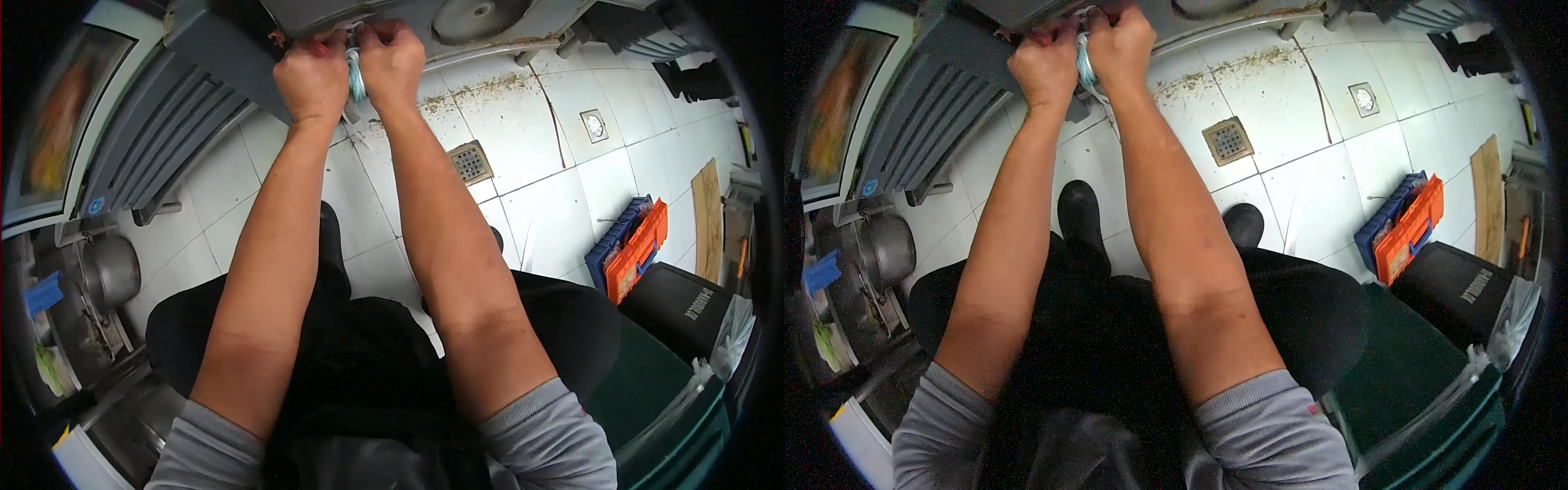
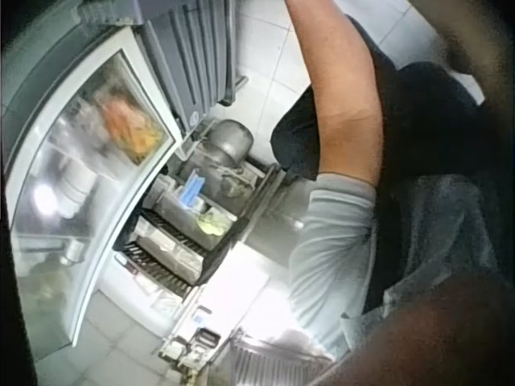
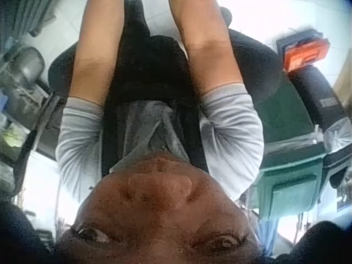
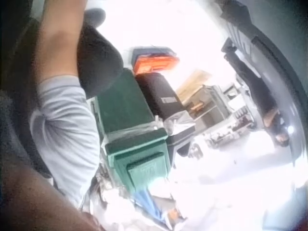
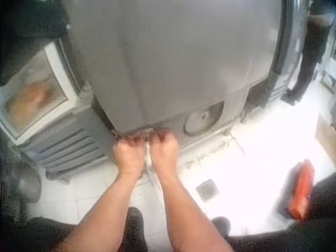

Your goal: Replacing or repairing a component on the bottom of an industrial machine using a knife and a screwdriver.

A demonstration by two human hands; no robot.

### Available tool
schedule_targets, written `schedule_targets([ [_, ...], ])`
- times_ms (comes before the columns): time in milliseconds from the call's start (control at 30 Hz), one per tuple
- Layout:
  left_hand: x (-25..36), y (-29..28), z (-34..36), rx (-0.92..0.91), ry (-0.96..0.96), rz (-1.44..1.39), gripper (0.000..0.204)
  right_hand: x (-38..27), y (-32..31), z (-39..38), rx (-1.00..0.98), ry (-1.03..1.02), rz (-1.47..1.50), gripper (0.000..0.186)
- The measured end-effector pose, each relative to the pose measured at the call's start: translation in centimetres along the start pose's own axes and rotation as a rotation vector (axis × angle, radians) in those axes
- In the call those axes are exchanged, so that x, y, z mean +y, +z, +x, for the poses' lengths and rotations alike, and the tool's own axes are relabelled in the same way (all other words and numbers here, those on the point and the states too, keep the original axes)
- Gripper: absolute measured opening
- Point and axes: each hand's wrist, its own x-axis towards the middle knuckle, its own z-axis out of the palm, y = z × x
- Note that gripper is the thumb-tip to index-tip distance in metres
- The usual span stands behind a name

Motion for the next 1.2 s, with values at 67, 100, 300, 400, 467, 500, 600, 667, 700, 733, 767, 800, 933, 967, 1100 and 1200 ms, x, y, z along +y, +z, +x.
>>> schedule_targets([
  [67,0.1,0.0,-0.1,-0.004,-0.002,0.025,0.027,-0.2,0.0,0.0,-0.008,0.010,0.009,0.021],
  [100,0.2,-0.1,0.0,0.001,-0.001,0.049,0.026,-0.2,0.0,0.1,-0.020,0.015,-0.006,0.022],
  [300,0.9,-0.2,-0.3,0.008,-0.137,0.069,0.019,-0.5,-0.6,0.1,-0.144,0.135,0.001,0.024],
  [400,0.9,-0.2,-0.3,-0.014,-0.133,0.039,0.017,0.3,-0.7,0.3,-0.199,0.090,0.014,0.024],
  [467,1.0,-0.2,-0.4,-0.019,-0.145,0.030,0.018,0.9,-0.9,0.4,-0.216,0.026,0.060,0.024],
  [500,1.0,-0.2,-0.4,-0.023,-0.161,0.021,0.019,1.1,-1.0,0.5,-0.250,0.020,0.068,0.023],
  [600,0.8,-0.1,-0.4,0.016,-0.109,-0.043,0.021,1.3,-1.1,0.7,-0.250,-0.043,-0.050,0.022],
  [667,0.4,-0.1,-0.3,0.006,-0.107,-0.004,0.023,1.2,-1.0,0.7,-0.216,-0.099,-0.177,0.021],
  [700,0.3,-0.1,-0.3,-0.004,-0.107,0.034,0.025,1.2,-1.0,0.6,-0.206,-0.129,-0.251,0.021],
  [733,0.2,-0.1,-0.4,-0.006,-0.107,0.034,0.025,1.2,-1.0,0.5,-0.196,-0.158,-0.325,0.021],
  [767,0.6,-0.5,-0.4,-0.066,-0.202,0.063,0.027,1.4,-1.0,0.3,-0.194,-0.158,-0.325,0.021],
  [800,0.8,-0.7,-0.3,-0.127,-0.297,0.092,0.029,1.6,-1.0,0.0,-0.155,-0.215,-0.393,0.022],
  [933,0.2,-0.7,0.1,-0.166,-0.261,0.140,0.035,1.6,-0.6,-0.4,-0.104,-0.244,-0.438,0.025],
  [967,0.3,-0.7,0.1,-0.177,-0.275,0.095,0.038,1.6,-0.6,-0.4,-0.101,-0.242,-0.439,0.025],
  [1100,-0.7,0.2,0.3,-0.191,-0.276,0.024,0.045,1.9,-0.7,0.3,-0.119,-0.193,-0.408,0.027],
  [1200,-1.1,0.5,0.0,-0.186,-0.254,0.038,0.047,1.0,-1.2,0.8,-0.173,-0.147,-0.486,0.028],
])
